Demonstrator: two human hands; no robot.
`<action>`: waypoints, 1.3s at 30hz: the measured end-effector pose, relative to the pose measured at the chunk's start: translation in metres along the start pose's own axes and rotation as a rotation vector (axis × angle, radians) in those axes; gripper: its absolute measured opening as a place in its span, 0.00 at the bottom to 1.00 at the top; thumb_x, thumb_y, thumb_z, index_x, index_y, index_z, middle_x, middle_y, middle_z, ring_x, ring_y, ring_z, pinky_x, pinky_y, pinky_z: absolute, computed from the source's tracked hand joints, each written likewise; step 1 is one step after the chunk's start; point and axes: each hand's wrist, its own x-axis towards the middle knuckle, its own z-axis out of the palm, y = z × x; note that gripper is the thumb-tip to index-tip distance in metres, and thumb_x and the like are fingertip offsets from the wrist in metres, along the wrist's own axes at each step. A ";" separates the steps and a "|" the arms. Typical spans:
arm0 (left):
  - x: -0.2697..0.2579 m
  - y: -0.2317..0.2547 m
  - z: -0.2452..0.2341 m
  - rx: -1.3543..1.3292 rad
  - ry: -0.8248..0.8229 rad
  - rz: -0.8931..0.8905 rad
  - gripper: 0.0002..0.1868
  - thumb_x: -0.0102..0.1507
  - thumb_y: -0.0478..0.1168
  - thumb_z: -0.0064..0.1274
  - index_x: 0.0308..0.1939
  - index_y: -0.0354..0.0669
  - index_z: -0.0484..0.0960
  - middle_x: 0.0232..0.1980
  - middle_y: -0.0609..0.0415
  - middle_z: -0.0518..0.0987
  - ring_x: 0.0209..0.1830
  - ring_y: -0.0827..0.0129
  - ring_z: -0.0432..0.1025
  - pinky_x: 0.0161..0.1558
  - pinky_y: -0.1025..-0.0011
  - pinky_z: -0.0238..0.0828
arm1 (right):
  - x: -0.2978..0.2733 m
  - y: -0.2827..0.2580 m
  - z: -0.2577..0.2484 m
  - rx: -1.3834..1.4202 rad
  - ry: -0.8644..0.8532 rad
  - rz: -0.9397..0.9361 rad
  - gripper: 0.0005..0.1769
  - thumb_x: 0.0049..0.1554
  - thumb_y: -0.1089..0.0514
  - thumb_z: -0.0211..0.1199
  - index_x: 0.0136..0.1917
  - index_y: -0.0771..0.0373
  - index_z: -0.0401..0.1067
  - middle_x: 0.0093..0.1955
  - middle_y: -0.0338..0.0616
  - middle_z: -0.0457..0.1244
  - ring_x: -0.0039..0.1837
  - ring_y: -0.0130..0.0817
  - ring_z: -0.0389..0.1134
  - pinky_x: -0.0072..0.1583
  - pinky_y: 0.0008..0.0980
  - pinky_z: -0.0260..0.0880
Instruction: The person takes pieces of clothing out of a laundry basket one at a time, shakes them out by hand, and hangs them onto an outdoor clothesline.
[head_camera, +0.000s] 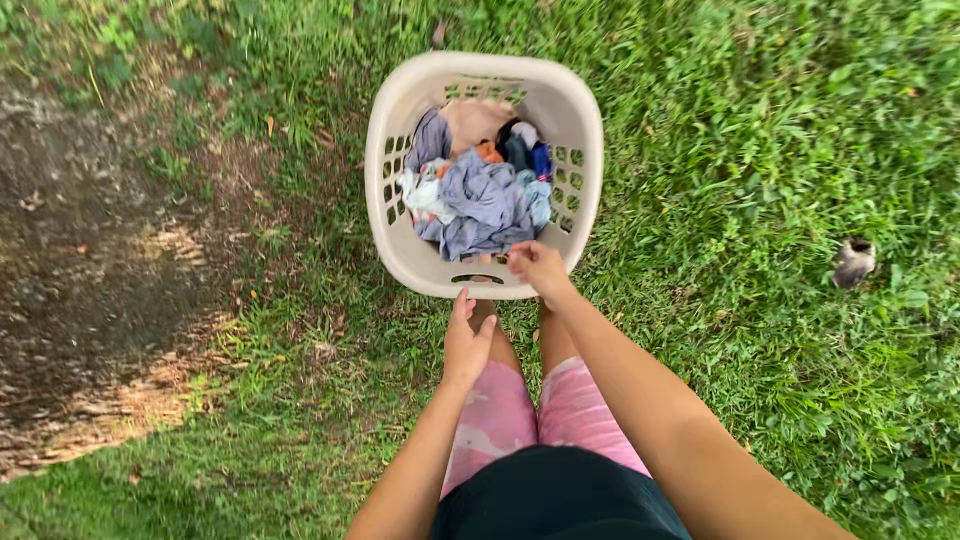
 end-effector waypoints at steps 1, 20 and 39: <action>0.000 0.003 -0.001 -0.028 0.023 -0.021 0.41 0.62 0.37 0.58 0.76 0.39 0.57 0.67 0.39 0.73 0.69 0.54 0.68 0.69 0.62 0.61 | 0.018 0.007 0.002 -0.005 0.023 -0.033 0.13 0.59 0.59 0.67 0.56 0.66 0.76 0.41 0.41 0.69 0.41 0.25 0.71 0.42 0.24 0.71; 0.053 -0.019 0.069 -0.234 0.253 0.295 0.30 0.65 0.29 0.52 0.71 0.28 0.63 0.59 0.42 0.78 0.50 0.63 0.79 0.54 0.69 0.78 | 0.377 -0.007 0.035 -1.010 0.075 -0.333 0.45 0.56 0.62 0.60 0.83 0.64 0.48 0.55 0.71 0.65 0.54 0.65 0.68 0.56 0.56 0.67; 0.022 -0.051 0.041 -0.525 0.189 0.095 0.26 0.66 0.30 0.53 0.69 0.34 0.71 0.49 0.49 0.77 0.46 0.69 0.72 0.51 0.74 0.73 | -0.091 -0.108 0.011 -0.671 -0.008 -0.591 0.22 0.49 0.64 0.63 0.59 0.63 0.71 0.53 0.62 0.65 0.57 0.63 0.68 0.58 0.51 0.69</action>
